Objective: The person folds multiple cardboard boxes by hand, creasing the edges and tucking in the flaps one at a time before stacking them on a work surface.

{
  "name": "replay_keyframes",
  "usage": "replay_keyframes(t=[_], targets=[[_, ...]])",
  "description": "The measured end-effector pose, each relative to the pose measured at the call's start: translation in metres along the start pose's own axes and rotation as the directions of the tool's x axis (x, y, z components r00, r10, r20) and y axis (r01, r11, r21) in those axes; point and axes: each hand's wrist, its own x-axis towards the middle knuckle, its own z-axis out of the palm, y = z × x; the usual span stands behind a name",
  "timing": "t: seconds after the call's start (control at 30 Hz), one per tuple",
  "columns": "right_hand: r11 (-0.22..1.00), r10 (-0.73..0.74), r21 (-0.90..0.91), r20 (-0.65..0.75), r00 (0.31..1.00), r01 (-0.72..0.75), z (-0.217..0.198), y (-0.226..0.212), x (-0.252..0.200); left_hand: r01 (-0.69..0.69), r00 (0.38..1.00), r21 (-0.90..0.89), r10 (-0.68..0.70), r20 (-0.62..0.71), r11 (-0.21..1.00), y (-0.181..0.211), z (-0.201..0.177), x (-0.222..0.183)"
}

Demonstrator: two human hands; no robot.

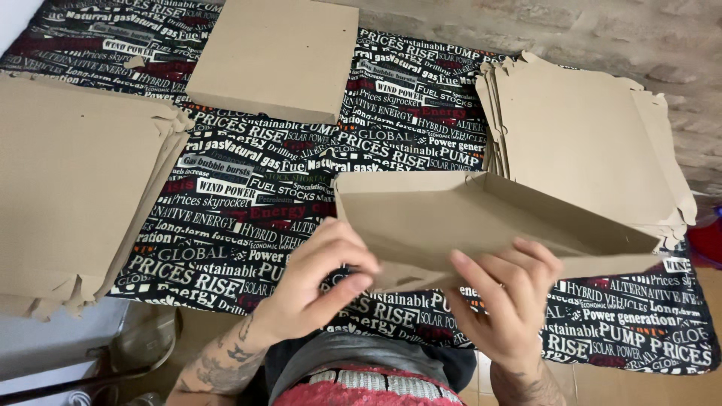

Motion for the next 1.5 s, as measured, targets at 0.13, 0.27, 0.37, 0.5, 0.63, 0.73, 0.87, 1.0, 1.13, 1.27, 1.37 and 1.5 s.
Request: replay_keyframes(t=[0.13,0.27,0.37,0.5,0.63,0.73,0.87,1.0,1.13,1.27,1.37,1.5], targets=[[0.998,-0.051,0.011,-0.299,0.953,0.057,-0.008,0.011,-0.009,-0.165,0.983,-0.096,0.155,-0.101,0.982,-0.008,0.005,-0.009],[0.994,-0.100,-0.001,-0.471,0.877,0.112,-0.016,0.034,-0.031,-0.283,0.958,0.121,0.287,-0.017,0.952,-0.004,0.010,-0.003],[0.885,-0.447,-0.023,-0.324,0.834,0.465,-0.031,0.125,-0.094,-0.164,0.985,0.198,0.170,-0.013,0.966,-0.033,0.021,-0.024],[0.955,-0.251,-0.023,-0.588,0.769,0.295,0.017,0.154,-0.076,0.050,0.999,0.362,-0.049,-0.010,0.931,-0.101,0.028,-0.086],[0.770,0.511,0.473,-0.859,-0.029,-0.429,0.043,0.092,0.001,0.144,0.990,0.543,-0.115,-0.086,0.827,-0.105,0.003,-0.097],[0.911,0.389,0.282,-0.829,0.402,-0.301,0.055,0.119,-0.041,0.076,0.991,0.456,-0.017,-0.133,0.887,-0.088,-0.014,-0.092],[0.927,0.370,0.246,-0.712,0.596,-0.282,0.033,0.086,-0.010,-0.052,0.991,0.472,0.104,-0.084,0.880,-0.098,-0.018,-0.092],[0.872,0.286,-0.085,-0.711,0.642,-0.482,0.029,0.064,-0.032,-0.149,0.982,0.515,0.186,-0.021,0.844,-0.068,-0.009,-0.054],[0.917,0.091,-0.291,-0.515,0.852,-0.274,0.041,0.058,-0.060,-0.140,0.989,0.472,0.147,0.024,0.870,-0.044,-0.003,-0.020],[0.971,0.122,-0.210,0.034,0.992,-0.112,0.031,0.035,-0.026,0.077,0.993,0.394,-0.108,0.057,0.916,-0.032,0.001,-0.003],[0.991,-0.010,-0.134,0.094,0.996,0.023,0.020,0.015,0.007,-0.022,0.996,0.422,-0.016,0.086,0.906,-0.035,0.003,-0.001],[0.996,0.004,-0.090,0.167,0.986,0.011,0.018,0.013,0.007,-0.042,0.996,0.382,0.010,0.086,0.923,-0.034,0.001,-0.006]])
